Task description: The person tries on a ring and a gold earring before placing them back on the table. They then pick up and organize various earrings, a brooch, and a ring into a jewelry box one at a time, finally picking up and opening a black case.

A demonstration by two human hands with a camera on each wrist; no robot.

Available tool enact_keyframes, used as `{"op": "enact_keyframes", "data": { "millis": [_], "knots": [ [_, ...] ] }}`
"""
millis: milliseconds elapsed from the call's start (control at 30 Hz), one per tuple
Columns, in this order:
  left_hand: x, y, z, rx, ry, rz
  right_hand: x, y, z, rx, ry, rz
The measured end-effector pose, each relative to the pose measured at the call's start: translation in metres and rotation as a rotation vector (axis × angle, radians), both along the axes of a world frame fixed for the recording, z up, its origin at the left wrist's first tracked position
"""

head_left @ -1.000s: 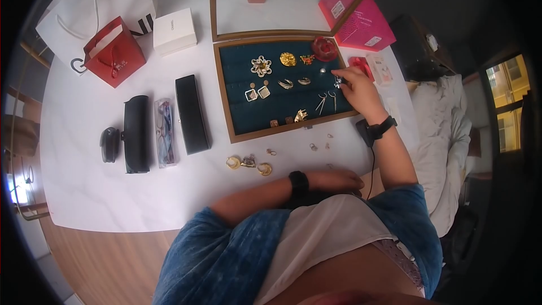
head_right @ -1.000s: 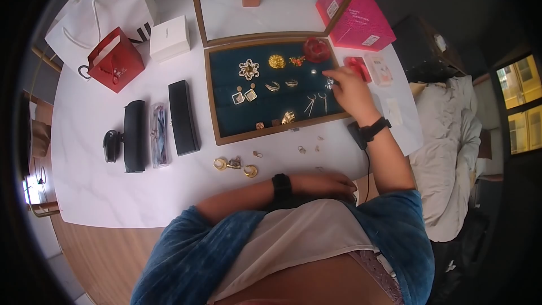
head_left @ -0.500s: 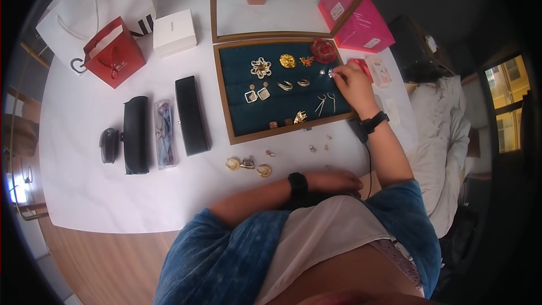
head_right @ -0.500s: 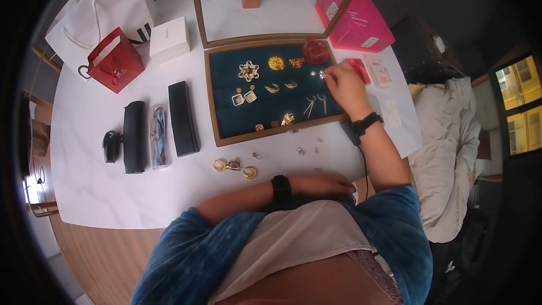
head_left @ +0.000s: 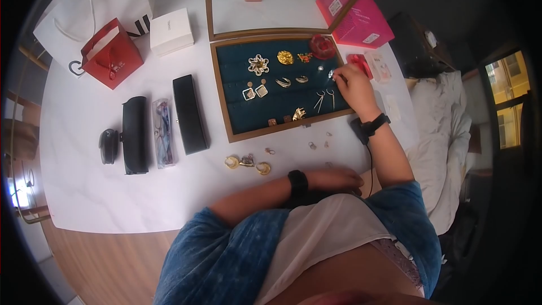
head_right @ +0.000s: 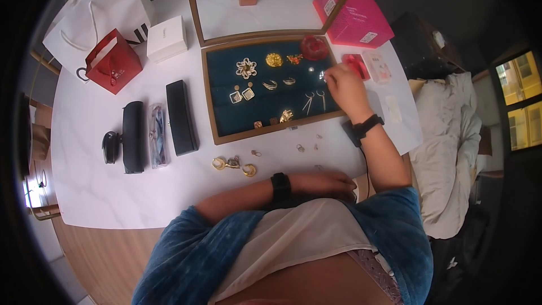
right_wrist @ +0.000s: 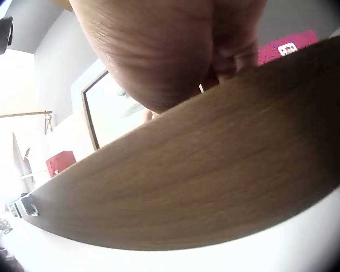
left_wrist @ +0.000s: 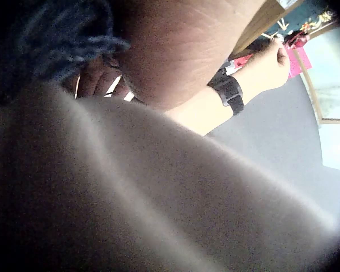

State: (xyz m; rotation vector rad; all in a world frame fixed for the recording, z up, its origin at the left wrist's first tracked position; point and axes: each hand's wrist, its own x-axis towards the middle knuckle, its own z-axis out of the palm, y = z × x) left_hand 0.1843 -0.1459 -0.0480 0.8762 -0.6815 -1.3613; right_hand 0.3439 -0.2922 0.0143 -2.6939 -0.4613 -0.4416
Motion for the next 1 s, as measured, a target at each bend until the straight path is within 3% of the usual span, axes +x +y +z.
{"op": "enact_keyframes", "data": {
  "millis": [200, 400, 600, 800, 1000],
  "knots": [
    [-0.003, -0.002, -0.004, -0.011, 0.073, 0.003, 0.02, -0.005, -0.001, 0.021, -0.041, 0.109],
    [0.001, 0.0, -0.001, -0.002, -0.006, 0.008, 0.027, -0.014, 0.004, 0.121, 0.2, 0.076],
    [0.0, 0.0, -0.002, -0.003, -0.005, 0.004, 0.031, -0.021, 0.002, 0.14, 0.266, 0.102],
    [-0.001, -0.004, -0.007, 0.002, 0.033, 0.0, 0.03, -0.017, -0.006, 0.192, 0.163, 0.165],
    [-0.001, -0.006, -0.009, -0.012, 0.05, 0.0, 0.022, -0.005, 0.01, 0.063, 0.209, 0.143]
  ]
}}
